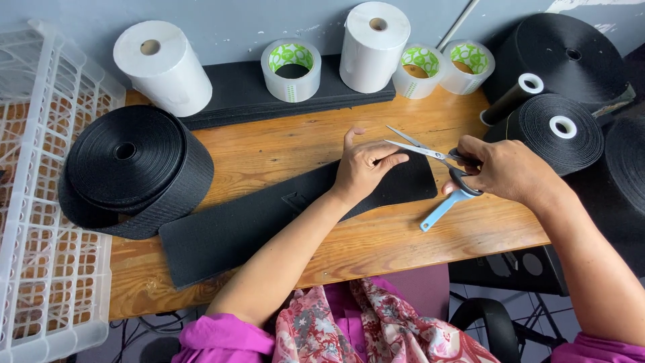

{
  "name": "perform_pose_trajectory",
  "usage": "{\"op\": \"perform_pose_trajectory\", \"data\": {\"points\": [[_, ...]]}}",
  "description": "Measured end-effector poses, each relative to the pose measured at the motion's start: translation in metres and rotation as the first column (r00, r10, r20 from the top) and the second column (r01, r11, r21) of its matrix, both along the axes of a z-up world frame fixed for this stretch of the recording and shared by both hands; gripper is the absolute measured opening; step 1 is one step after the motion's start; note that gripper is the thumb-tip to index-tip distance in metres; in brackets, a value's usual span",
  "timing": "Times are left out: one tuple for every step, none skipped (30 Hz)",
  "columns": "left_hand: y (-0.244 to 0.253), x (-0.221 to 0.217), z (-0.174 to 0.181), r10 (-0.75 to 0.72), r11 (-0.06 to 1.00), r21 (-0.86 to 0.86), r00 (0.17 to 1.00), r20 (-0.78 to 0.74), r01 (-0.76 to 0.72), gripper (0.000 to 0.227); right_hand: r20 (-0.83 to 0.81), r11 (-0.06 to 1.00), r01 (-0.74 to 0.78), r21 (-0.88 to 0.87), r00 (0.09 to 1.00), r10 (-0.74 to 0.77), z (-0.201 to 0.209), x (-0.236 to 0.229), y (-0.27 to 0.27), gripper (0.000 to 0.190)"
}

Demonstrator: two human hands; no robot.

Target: The person holds a long strip of black textured material, folds it, and uses scissors to trim the edges. They then cut the strip into a smaller rectangular piece and place it into a white plastic crate.

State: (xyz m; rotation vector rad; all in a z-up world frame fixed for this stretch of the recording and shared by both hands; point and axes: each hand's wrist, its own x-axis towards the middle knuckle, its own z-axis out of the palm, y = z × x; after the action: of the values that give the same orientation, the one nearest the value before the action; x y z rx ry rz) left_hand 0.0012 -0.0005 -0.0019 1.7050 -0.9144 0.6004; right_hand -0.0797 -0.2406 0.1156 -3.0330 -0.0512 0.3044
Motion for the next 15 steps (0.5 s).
{"op": "perform_pose_trajectory", "data": {"points": [[0.000,0.000,0.001,0.000,1.000,0.000,1.000,0.000,0.000,0.014,0.000,1.000,0.000,0.000,1.000,0.000,0.001,0.000,0.000,0.063],[0.000,0.000,0.001,-0.003,1.000,0.002,1.000,0.005,0.003,0.014,-0.028,1.000,0.009,-0.027,1.000,-0.009,0.002,0.000,-0.001,0.062],[0.000,-0.001,0.002,-0.005,1.000,0.004,1.000,0.009,0.005,0.014,-0.057,0.998,0.016,-0.054,0.998,-0.019,0.003,0.000,-0.001,0.062],[0.000,-0.001,0.001,-0.004,1.000,0.003,1.000,0.009,0.004,0.014,-0.057,0.998,0.015,-0.054,0.998,-0.019,0.004,0.000,0.000,0.062],[-0.001,0.000,0.000,-0.005,1.000,0.001,1.000,0.004,0.005,0.014,-0.063,0.998,0.018,-0.068,0.998,-0.022,0.005,-0.001,0.001,0.062],[-0.001,0.000,-0.001,-0.006,1.000,-0.001,1.000,-0.001,0.006,0.014,-0.069,0.997,0.020,-0.080,0.997,-0.026,0.007,-0.001,0.002,0.063],[0.000,0.000,0.000,-0.004,1.000,-0.001,1.000,-0.001,0.004,0.014,-0.069,0.997,0.019,-0.081,0.997,-0.024,0.006,-0.001,0.001,0.063],[0.000,-0.001,0.001,-0.008,1.000,0.003,1.000,0.000,0.008,0.014,-0.068,0.995,0.011,-0.104,0.998,-0.018,0.006,-0.001,0.000,0.063],[0.000,-0.001,0.001,-0.011,1.000,0.007,1.000,0.001,0.011,0.015,-0.067,0.992,0.002,-0.127,0.998,-0.011,0.006,-0.001,-0.001,0.062],[-0.001,-0.001,0.000,-0.011,1.000,0.007,1.000,0.000,0.011,0.015,-0.067,0.992,0.002,-0.128,0.998,-0.011,0.005,0.000,-0.003,0.062],[-0.001,0.000,-0.001,-0.006,1.000,0.008,1.000,0.004,0.006,0.014,-0.065,0.991,-0.006,-0.136,0.998,-0.003,0.005,0.000,-0.004,0.062],[-0.002,0.001,-0.001,-0.001,1.000,0.008,1.000,0.010,0.001,0.013,-0.061,0.989,-0.015,-0.145,0.998,0.006,0.005,0.000,-0.005,0.062],[-0.002,0.001,-0.001,-0.001,1.000,0.008,1.000,0.010,0.001,0.013,-0.061,0.989,-0.015,-0.145,0.998,0.006,0.008,-0.001,-0.004,0.062],[-0.002,0.001,-0.001,0.007,1.000,0.011,1.000,0.020,-0.007,0.013,-0.055,0.984,-0.026,-0.178,0.998,0.017,0.010,-0.001,-0.003,0.062],[-0.002,0.000,-0.001,0.014,1.000,0.014,0.999,0.029,-0.014,0.013,-0.049,0.977,-0.037,-0.210,0.998,0.027,0.012,-0.002,-0.003,0.062]]}}
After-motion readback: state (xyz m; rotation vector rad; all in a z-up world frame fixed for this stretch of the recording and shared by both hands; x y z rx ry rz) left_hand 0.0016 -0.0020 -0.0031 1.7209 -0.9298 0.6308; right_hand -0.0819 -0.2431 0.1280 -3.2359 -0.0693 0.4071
